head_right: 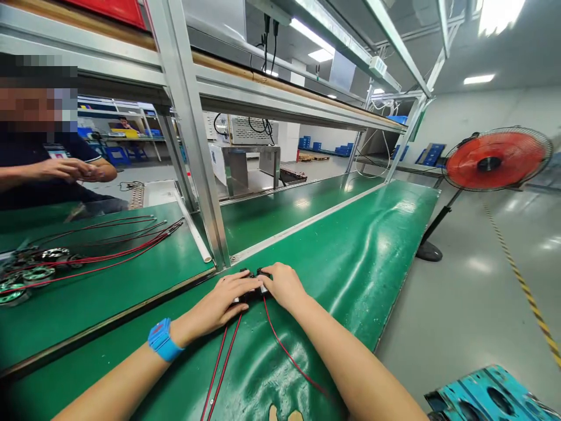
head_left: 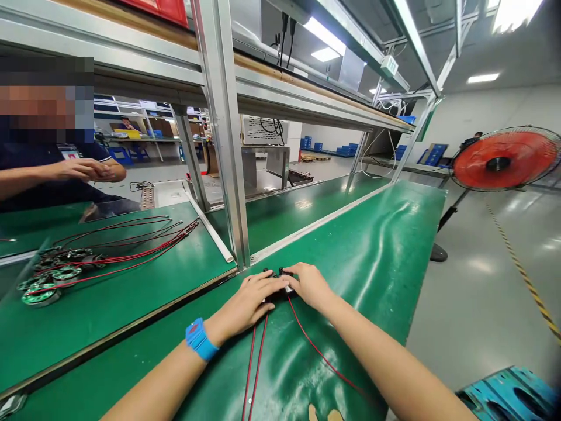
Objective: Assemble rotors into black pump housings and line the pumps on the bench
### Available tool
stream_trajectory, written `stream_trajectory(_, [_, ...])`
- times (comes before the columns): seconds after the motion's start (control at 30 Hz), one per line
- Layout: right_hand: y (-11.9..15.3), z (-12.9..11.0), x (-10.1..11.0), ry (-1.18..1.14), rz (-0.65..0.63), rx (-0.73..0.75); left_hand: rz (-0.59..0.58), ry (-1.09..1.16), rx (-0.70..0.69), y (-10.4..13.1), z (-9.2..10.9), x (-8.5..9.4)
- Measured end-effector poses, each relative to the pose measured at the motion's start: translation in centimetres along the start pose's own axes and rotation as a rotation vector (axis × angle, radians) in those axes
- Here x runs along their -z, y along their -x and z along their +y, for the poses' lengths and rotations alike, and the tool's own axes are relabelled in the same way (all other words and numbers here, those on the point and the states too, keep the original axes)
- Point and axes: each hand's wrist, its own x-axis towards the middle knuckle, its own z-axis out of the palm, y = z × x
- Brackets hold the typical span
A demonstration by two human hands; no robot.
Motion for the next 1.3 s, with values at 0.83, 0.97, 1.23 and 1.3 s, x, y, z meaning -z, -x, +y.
stream_trajectory(0.83, [-2.0, -3.0, -4.0, 0.275, 0.012, 0.523, 0.358, 0.480, 0.479, 3.3, -2.9, 1.6])
stream_trajectory(0.97, [-1.7, -3.9, -5.1, 0.275, 0.066, 0.483, 0.345, 0.601, 0.497, 4.1, -3.1, 1.9])
stream_trajectory(1.23, [4.5, -5.6, 0.3, 0.183, 0.235, 0.111, 0.193, 0.971, 0.627, 3.5, 6.4, -1.1])
stream_trajectory(1.3, [7.5, -5.9, 3.8, 0.096, 0.336, 0.032, 0.047, 1.155, 0.609, 3.2, 11.8, -1.7])
